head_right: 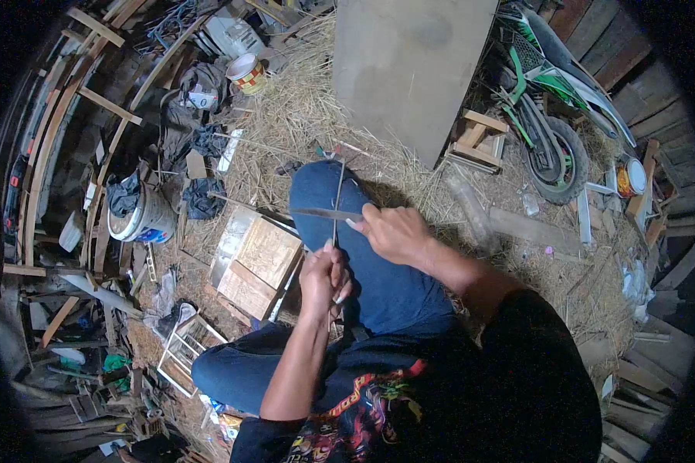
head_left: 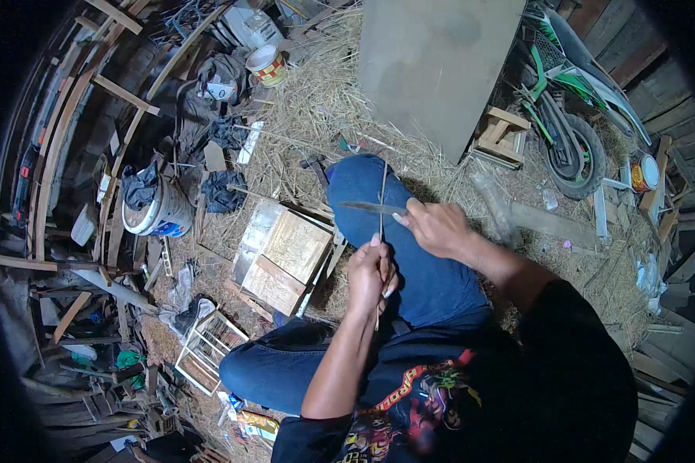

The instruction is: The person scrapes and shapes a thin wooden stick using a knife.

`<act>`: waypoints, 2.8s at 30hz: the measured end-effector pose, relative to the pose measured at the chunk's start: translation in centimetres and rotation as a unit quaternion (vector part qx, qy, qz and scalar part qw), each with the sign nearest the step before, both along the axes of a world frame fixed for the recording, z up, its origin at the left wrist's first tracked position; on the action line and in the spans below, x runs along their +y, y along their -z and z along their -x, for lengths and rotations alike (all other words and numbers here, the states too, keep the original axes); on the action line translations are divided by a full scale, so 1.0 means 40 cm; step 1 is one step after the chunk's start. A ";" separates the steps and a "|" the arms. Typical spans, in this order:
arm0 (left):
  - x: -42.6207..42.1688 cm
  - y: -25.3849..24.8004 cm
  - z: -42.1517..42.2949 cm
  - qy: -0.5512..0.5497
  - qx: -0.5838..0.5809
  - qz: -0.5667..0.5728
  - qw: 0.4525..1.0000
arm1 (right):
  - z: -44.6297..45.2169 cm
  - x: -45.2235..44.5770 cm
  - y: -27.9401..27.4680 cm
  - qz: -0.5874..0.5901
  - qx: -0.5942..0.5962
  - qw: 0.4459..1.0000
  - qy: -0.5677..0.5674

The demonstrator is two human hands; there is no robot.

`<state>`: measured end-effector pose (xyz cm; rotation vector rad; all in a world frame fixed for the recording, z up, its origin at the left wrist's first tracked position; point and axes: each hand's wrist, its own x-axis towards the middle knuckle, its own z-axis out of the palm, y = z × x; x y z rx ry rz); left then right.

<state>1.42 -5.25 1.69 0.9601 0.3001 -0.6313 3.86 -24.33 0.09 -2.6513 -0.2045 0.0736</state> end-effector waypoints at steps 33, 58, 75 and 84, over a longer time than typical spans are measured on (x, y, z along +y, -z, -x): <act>0.007 0.052 -0.048 0.014 -0.040 -0.003 0.999 | -0.017 -0.035 -0.043 0.021 -0.019 0.996 -0.085; 0.014 0.054 -0.022 -0.007 -0.063 -0.062 0.996 | -0.088 -0.040 -0.025 0.048 0.076 0.996 -0.030; -0.002 -0.006 -0.011 -0.003 -0.086 -0.171 0.981 | 0.005 -0.017 -0.048 -0.182 -0.029 0.982 -0.038; 0.007 -0.014 -0.009 0.012 -0.160 -0.308 0.938 | 0.035 -0.010 -0.056 -0.230 -0.073 0.967 -0.079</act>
